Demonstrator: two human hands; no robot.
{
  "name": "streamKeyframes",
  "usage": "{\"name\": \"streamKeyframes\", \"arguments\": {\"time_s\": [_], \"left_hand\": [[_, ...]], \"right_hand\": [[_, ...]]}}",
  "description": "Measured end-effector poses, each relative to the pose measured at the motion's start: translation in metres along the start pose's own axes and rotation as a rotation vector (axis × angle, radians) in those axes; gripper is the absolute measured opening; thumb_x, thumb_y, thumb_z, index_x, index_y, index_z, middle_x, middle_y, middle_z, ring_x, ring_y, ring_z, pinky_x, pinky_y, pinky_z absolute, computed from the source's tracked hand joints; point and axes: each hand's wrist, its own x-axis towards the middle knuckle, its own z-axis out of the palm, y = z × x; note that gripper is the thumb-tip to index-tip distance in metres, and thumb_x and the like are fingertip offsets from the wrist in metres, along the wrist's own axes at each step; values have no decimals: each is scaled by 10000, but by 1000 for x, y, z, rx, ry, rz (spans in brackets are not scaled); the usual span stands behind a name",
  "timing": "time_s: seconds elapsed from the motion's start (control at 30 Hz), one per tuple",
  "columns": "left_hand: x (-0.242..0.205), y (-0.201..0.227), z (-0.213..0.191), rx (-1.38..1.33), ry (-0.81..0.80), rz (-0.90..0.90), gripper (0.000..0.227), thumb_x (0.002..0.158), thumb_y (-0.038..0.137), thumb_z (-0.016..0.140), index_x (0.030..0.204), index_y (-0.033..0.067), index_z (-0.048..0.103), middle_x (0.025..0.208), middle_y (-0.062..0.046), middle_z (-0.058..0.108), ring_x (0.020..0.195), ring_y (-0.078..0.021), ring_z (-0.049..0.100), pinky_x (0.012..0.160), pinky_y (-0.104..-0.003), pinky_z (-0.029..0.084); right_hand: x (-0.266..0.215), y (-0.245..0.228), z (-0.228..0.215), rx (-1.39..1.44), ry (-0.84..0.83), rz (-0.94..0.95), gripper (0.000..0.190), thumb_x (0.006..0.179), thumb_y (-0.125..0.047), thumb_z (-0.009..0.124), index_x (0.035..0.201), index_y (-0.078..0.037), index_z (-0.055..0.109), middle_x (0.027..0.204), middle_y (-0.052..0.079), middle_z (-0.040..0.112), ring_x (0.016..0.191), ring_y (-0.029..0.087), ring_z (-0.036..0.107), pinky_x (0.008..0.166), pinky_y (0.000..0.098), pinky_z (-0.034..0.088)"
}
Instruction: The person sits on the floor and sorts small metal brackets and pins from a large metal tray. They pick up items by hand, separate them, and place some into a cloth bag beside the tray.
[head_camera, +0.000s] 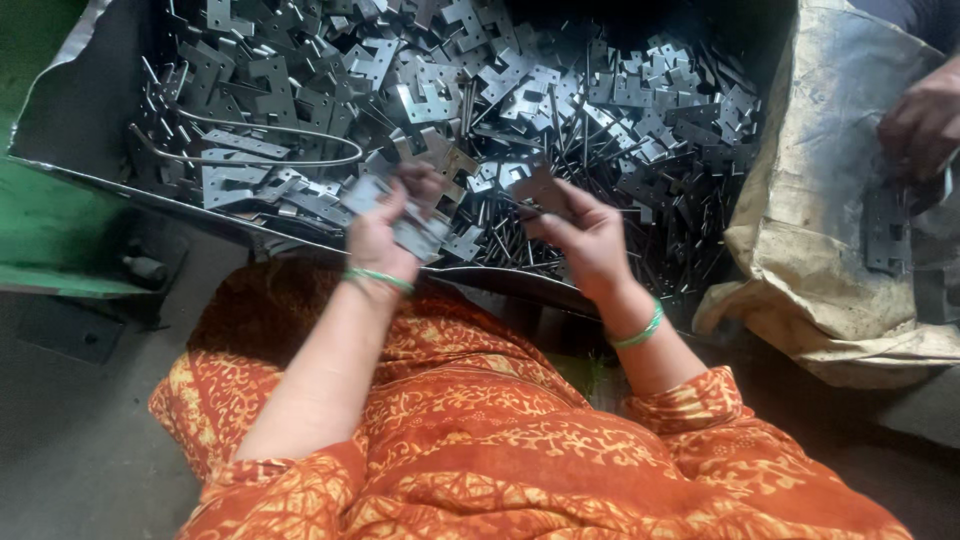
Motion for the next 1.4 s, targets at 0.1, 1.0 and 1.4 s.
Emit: {"name": "streamKeyframes", "arguments": {"time_s": [0.1,1.0,1.4], "left_hand": [[-12,-48,19,-148,118,-183,316,1022,333,458,1150,80,599,1161,-137,706,1103,-298,686,972,-497,559],[48,-32,5,2354,3,335,169,897,22,613,1050,88,647,899,-161,740,855,-375,732,735,-464,585],[15,84,34,329,-27,188,355,917,-75,588,1240,63,642,1095,-115,743,1014,-216,725,927,-331,604]], "right_hand": [[-17,7,37,-512,-130,-287,504,1035,-9,653,1524,-3,532,1489,176,616,1283,335,629,1088,398,537],[-18,-50,-116,-1364,203,-454,393,970,24,677,1351,-55,618,1367,204,618,1281,392,618,1086,436,536],[67,30,44,-1118,-768,-648,346,717,72,719,1006,-112,772,1145,103,745,1052,324,711,848,426,588]]}}
